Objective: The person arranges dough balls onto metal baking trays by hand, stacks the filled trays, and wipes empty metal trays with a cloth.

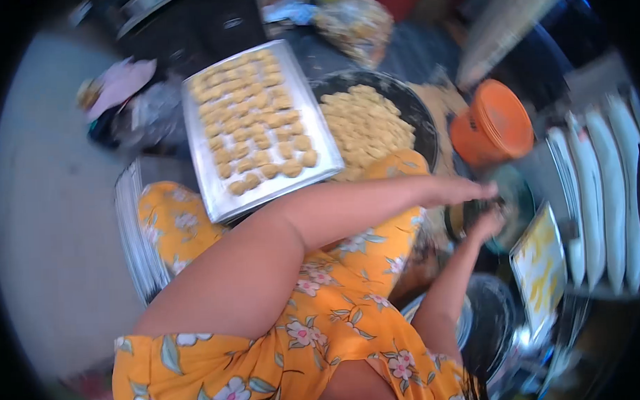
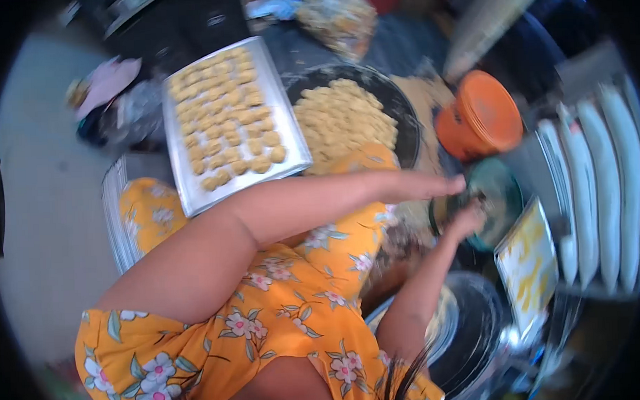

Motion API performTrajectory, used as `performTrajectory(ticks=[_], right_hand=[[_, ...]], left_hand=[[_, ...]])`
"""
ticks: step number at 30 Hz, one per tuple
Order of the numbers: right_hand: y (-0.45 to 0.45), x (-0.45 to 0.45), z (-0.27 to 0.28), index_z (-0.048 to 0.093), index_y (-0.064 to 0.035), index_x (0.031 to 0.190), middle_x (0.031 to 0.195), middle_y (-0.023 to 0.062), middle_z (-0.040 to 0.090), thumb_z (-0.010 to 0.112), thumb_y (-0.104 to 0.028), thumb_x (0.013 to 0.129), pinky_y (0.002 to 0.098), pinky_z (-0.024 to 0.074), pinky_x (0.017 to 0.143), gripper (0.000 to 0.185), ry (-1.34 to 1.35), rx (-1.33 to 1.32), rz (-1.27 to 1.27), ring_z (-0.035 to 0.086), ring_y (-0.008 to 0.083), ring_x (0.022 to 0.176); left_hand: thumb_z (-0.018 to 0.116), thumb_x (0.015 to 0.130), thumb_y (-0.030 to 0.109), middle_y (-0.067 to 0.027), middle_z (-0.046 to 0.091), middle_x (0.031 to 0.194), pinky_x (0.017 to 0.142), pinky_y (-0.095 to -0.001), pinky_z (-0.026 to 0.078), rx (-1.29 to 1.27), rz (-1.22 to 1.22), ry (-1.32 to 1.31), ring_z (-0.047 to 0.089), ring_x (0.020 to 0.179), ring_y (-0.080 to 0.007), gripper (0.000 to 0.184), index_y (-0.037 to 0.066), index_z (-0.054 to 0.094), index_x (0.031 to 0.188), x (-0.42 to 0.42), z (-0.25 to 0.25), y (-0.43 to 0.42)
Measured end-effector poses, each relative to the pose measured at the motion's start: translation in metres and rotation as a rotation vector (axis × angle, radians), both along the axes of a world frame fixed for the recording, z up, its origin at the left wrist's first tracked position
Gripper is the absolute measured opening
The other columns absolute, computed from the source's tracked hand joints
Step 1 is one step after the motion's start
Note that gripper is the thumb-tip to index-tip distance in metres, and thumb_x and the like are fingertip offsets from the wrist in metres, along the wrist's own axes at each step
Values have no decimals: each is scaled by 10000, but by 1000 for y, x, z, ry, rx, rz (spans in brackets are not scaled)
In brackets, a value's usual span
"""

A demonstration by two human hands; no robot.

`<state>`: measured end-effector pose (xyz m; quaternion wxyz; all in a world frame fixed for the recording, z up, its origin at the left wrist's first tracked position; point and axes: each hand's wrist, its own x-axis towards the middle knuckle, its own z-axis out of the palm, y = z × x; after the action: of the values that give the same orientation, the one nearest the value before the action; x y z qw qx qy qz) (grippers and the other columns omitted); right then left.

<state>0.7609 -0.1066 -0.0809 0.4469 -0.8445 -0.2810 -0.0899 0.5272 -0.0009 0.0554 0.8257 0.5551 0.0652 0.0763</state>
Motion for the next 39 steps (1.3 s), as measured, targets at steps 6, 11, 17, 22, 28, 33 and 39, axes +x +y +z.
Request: performTrajectory(ticks=[6,11,17,22,28,33,39], right_hand=[[43,-71,139,442,-28,1360,1383,173,470,562,-276,910,535,341,1075,528,1148,995,453,444,350,1277],[108,-109,170,449,-25,1367,1424,185,438,600,-354,873,553,268,1125,613,1622,988,1184,384,373,1336],[184,-247,206,459,-26,1357,1415,181,448,600,-353,876,547,284,1114,598,1889,687,1577,394,368,1327],[212,-356,207,467,-27,1348,1407,177,456,599,-351,878,542,297,1104,586,2024,447,1741,403,363,1320],[213,-438,185,476,-28,1338,1397,173,465,599,-349,881,536,313,1093,572,2116,229,1823,412,358,1311],[199,-458,166,484,-29,1330,1389,170,473,598,-347,883,531,327,1084,560,2140,143,1831,421,353,1304],[188,-458,159,494,-30,1320,1380,165,483,598,-346,886,525,343,1073,546,2116,101,1845,431,348,1295]], left_hand=[[642,889,422,-169,468,1402,1080,-401,355,806,623,83,421,1322,-302,564,63,542,1312,-214,77,14],[680,879,286,-119,613,1197,914,-322,479,585,1534,389,606,1061,-207,448,53,596,1252,-477,69,-44],[688,839,333,-189,688,968,833,-365,500,322,1738,1456,659,925,-272,390,5,680,1051,-677,-19,-265],[729,757,255,-225,654,1026,829,-440,505,148,1507,1870,628,974,-378,318,15,670,958,-630,-76,-363],[725,731,151,-195,588,1091,864,-471,487,243,1637,1955,588,1014,-393,397,53,589,1091,-592,-149,-429],[731,724,163,-182,569,1085,863,-470,482,188,1849,1947,577,996,-401,388,53,589,1068,-584,-164,-429],[730,792,224,-203,619,1066,891,-427,482,-208,1854,1551,604,1012,-382,465,34,551,1176,-568,-147,-422]])
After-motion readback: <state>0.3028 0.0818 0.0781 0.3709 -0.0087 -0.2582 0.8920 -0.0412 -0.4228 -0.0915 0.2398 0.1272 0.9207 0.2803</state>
